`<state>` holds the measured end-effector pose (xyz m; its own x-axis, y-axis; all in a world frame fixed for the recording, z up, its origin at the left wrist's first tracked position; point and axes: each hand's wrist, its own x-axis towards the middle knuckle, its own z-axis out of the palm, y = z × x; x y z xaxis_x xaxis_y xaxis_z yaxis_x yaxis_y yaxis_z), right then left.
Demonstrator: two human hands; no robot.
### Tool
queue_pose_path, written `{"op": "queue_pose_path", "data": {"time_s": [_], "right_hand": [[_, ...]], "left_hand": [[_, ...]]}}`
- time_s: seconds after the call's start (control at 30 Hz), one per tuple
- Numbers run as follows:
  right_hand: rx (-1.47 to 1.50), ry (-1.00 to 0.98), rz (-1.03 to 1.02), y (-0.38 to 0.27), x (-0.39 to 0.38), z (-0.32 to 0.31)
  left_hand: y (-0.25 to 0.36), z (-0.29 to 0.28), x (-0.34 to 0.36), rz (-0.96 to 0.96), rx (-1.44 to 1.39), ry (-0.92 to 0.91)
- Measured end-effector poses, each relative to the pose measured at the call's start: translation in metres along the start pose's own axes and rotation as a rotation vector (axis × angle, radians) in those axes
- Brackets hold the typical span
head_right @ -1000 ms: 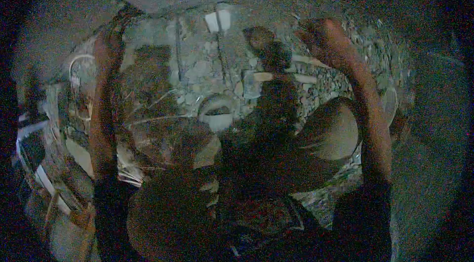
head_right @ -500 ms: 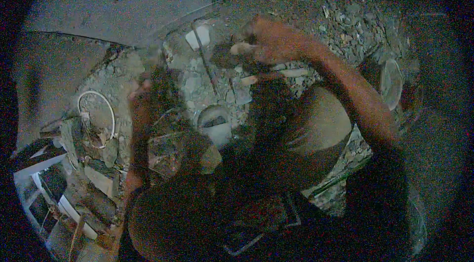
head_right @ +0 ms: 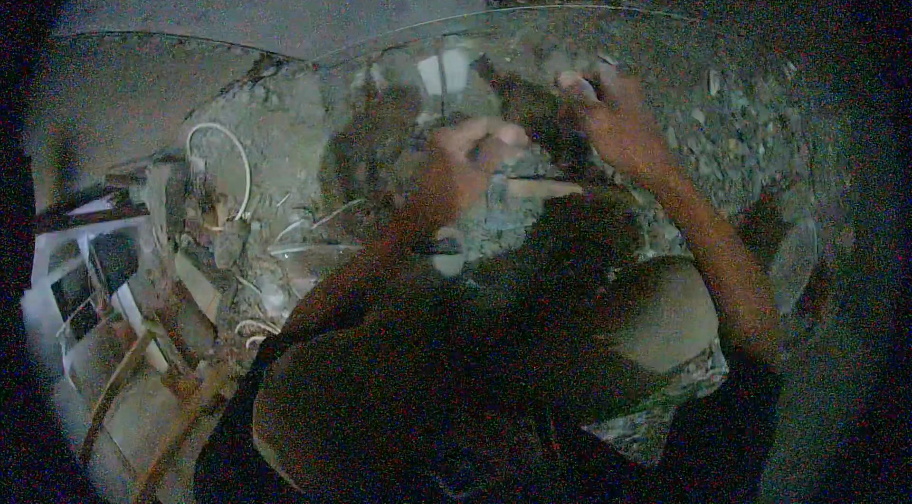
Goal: The person installs wall tiles by tapping them into place with a mallet and pressing them into alignment by hand.
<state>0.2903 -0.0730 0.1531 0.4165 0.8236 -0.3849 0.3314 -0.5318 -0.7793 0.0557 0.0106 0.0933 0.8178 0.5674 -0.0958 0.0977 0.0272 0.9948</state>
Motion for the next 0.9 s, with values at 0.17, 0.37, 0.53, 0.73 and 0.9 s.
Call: {"op": "queue_pose_path", "data": {"time_s": [0.17, 0.37, 0.53, 0.73, 0.9], "right_hand": [[-0.156, -0.158, -0.075, 0.0, 0.001, -0.015], [-0.315, -0.318, 0.0, -0.013, 0.011, -0.008], [-0.679, -0.383, -0.015, 0.008, 0.025, -0.006], [-0.702, -0.484, -0.489, 0.094, 0.033, 0.014], [-0.76, -0.774, -0.244, 0.02, 0.021, 0.014]], "left_hand": [[-0.085, -0.093, 0.002, -0.374, 0.449, 0.458], [-0.113, -0.199, -0.027, -0.109, 0.164, 0.913], [-0.072, -0.23, -0.009, -0.077, 0.228, 1.009], [-0.057, -0.235, 0.016, -0.128, 0.23, 0.928], [-0.078, -0.257, 0.005, -0.016, 0.573, 0.919]]}}
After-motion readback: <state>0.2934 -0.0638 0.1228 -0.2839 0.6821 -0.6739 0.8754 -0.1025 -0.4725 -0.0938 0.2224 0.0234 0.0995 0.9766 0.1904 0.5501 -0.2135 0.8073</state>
